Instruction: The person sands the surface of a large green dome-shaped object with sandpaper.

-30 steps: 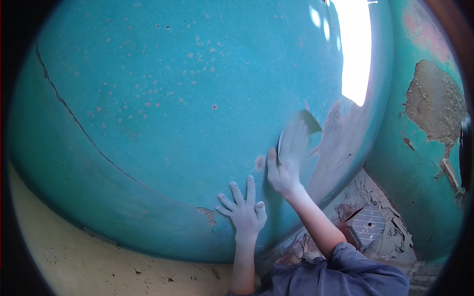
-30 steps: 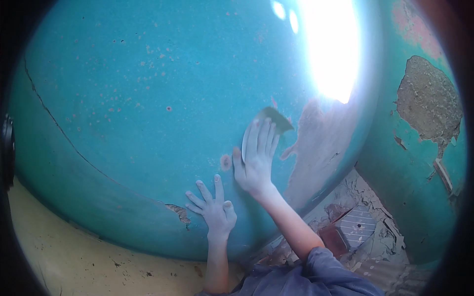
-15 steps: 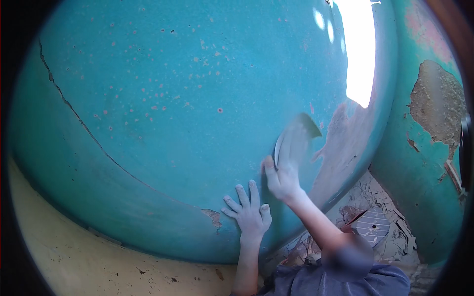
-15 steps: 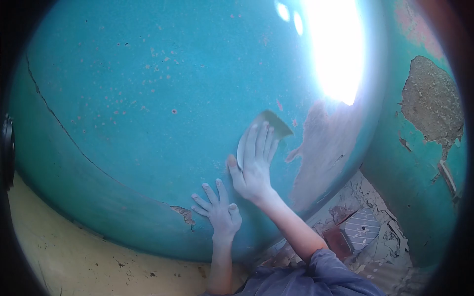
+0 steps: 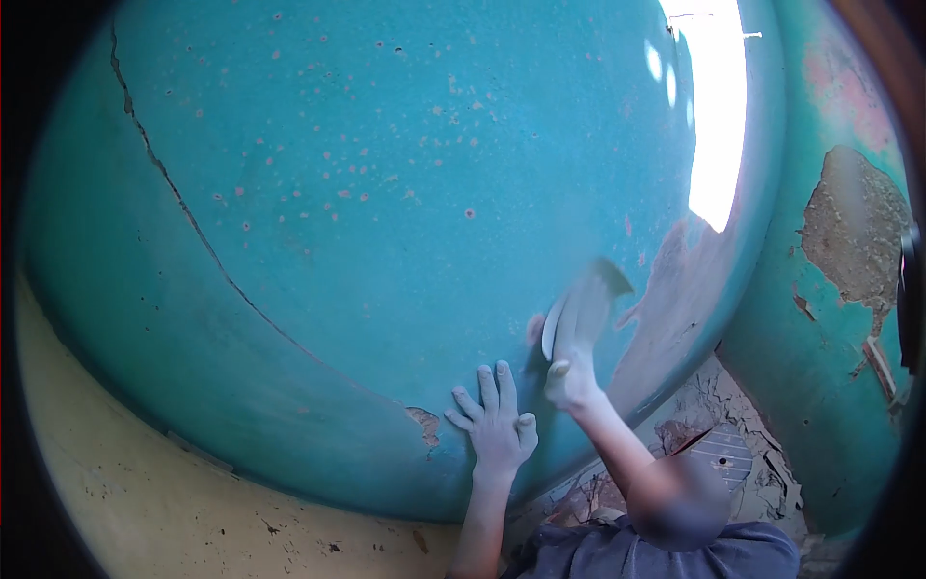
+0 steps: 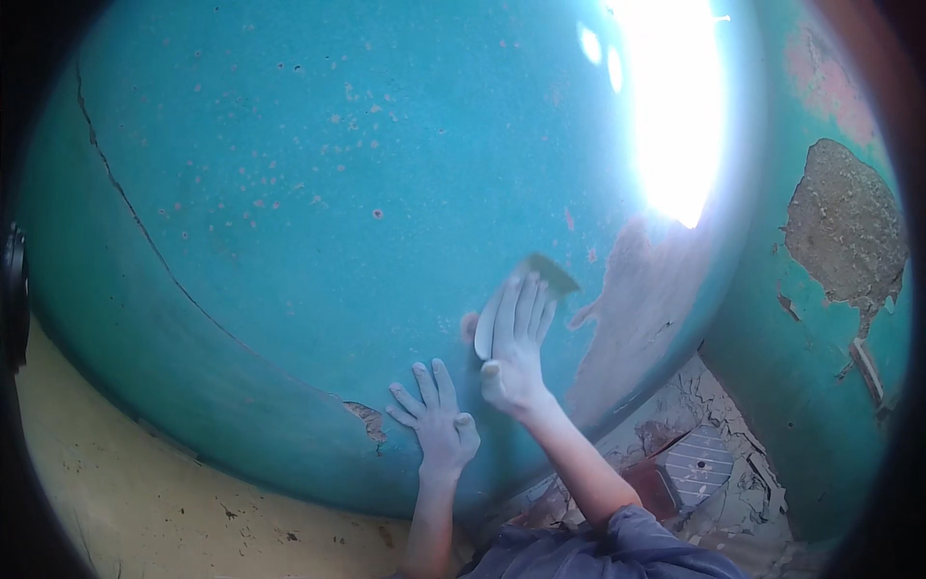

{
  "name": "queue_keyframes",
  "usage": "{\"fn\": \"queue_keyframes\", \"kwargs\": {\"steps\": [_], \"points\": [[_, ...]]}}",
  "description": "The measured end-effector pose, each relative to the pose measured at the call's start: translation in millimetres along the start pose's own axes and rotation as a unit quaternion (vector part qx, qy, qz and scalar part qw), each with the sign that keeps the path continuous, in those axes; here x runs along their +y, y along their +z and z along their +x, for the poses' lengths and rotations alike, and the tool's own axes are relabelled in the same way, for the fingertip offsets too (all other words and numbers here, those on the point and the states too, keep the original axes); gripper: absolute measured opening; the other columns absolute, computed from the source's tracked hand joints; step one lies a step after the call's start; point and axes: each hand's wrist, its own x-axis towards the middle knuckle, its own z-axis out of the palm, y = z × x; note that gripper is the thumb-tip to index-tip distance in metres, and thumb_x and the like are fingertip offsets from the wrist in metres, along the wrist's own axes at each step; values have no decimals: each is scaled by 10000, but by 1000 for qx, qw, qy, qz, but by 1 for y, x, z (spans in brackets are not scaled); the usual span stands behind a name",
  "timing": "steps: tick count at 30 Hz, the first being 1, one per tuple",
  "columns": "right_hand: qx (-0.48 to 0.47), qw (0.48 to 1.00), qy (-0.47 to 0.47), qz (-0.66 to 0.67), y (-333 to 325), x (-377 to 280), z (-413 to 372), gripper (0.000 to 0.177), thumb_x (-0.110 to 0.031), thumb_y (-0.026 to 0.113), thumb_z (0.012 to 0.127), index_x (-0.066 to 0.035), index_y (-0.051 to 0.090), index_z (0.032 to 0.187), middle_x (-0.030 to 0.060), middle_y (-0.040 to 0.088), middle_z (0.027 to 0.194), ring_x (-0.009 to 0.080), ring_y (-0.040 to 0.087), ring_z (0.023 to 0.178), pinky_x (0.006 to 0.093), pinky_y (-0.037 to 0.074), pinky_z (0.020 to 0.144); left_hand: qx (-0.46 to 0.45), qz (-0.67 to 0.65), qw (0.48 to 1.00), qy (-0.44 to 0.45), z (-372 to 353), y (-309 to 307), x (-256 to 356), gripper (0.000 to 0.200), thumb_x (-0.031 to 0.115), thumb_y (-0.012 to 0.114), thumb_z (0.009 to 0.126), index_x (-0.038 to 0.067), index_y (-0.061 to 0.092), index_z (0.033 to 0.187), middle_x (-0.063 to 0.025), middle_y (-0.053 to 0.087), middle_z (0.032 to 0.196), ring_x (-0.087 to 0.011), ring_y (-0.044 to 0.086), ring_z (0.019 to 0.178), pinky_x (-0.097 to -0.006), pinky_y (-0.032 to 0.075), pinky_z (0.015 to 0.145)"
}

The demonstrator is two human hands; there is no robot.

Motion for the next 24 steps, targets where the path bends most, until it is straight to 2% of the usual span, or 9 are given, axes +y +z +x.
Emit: {"fn": "queue_keyframes", "kwargs": {"steps": [1, 5, 7, 10, 12, 13, 15, 18, 24], "points": [[23, 1000, -12, 7, -10, -6, 22, 894, -558, 279, 1018, 150, 61, 1519, 420, 0, 1564, 572, -60, 1464, 669, -75, 1137, 13, -21, 1000, -2, 0, 1, 0, 735, 526, 126, 1014, 71, 278, 1572, -168, 130, 1660, -536, -158, 1466, -692, -231, 1047], [20, 997, 39, -64, -3, -15, 33, 827, -459, 358, 1019, 121, 75, 1535, 400, 8, 1575, 571, -37, 1465, 671, -53, 1141, 24, -11, 1000, -2, -3, 9, -3, 729, 520, 123, 1016, 74, 290, 1569, -156, 142, 1660, -524, -164, 1470, -676, -242, 1052], [-15, 990, 26, -137, 27, 4, -16, 810, -354, 435, 991, 101, 58, 1546, 395, 12, 1578, 576, -20, 1463, 688, -17, 1139, 14, 60, 998, 20, -6, 11, -4, 726, 424, 180, 984, -18, 234, 1558, -245, 129, 1638, -601, -136, 1438, -728, -171, 1057], [3, 987, -21, -158, 61, 23, -99, 798, -307, 495, 959, 100, 116, 1532, 391, 58, 1571, 577, 23, 1460, 704, 14, 1135, 20, 16, 1000, -3, -7, 12, -1, 733, 452, 136, 1003, -18, 242, 1556, -235, 151, 1636, -577, -131, 1451, -713, -177, 1065], [13, 991, -9, -131, 63, 26, -112, 751, -263, 559, 931, 93, 207, 1490, 360, 149, 1541, 563, 138, 1426, 710, 73, 1122, 39, -14, 999, -1, -13, 20, -7, 731, 491, 121, 1012, 33, 274, 1560, -191, 188, 1639, -531, -130, 1472, -686, -199, 1071], [80, 992, -33, -90, 51, 16, -86, 701, -221, 619, 899, 77, 289, 1440, 316, 219, 1488, 532, 237, 1357, 675, 138, 1116, 54, -43, 998, -1, -13, 20, -9, 732, 531, 107, 1021, 84, 305, 1565, -146, 224, 1641, -484, -129, 1493, -658, -222, 1078], [132, 985, -53, -96, 34, 17, -43, 690, -211, 643, 889, 68, 312, 1427, 285, 249, 1452, 490, 284, 1307, 626, 187, 1109, 41, -47, 998, -5, -15, 15, -11, 728, 532, 112, 1023, 88, 306, 1566, -141, 223, 1642, -482, -93, 1497, -655, -201, 1091], [190, 980, -32, -46, 11, 13, 14, 744, -263, 626, 915, 71, 269, 1477, 307, 198, 1518, 508, 222, 1386, 596, 146, 1151, 20, -73, 997, -10, -16, 3, -5, 718, 531, 122, 1027, 95, 307, 1567, -142, 221, 1643, -475, -14, 1503, -642, -152, 1119], [65, 993, 32, -91, -20, 2, 25, 958, -399, 615, 930, 76, 68, 1557, 365, -6, 1597, 511, -29, 1495, 594, 16, 1185, 12, -98, 995, 1, -17, -25, 0, 691, 521, 132, 1041, 114, 308, 1570, -178, 219, 1634, -446, 83, 1506, -615, -71, 1157]]}}
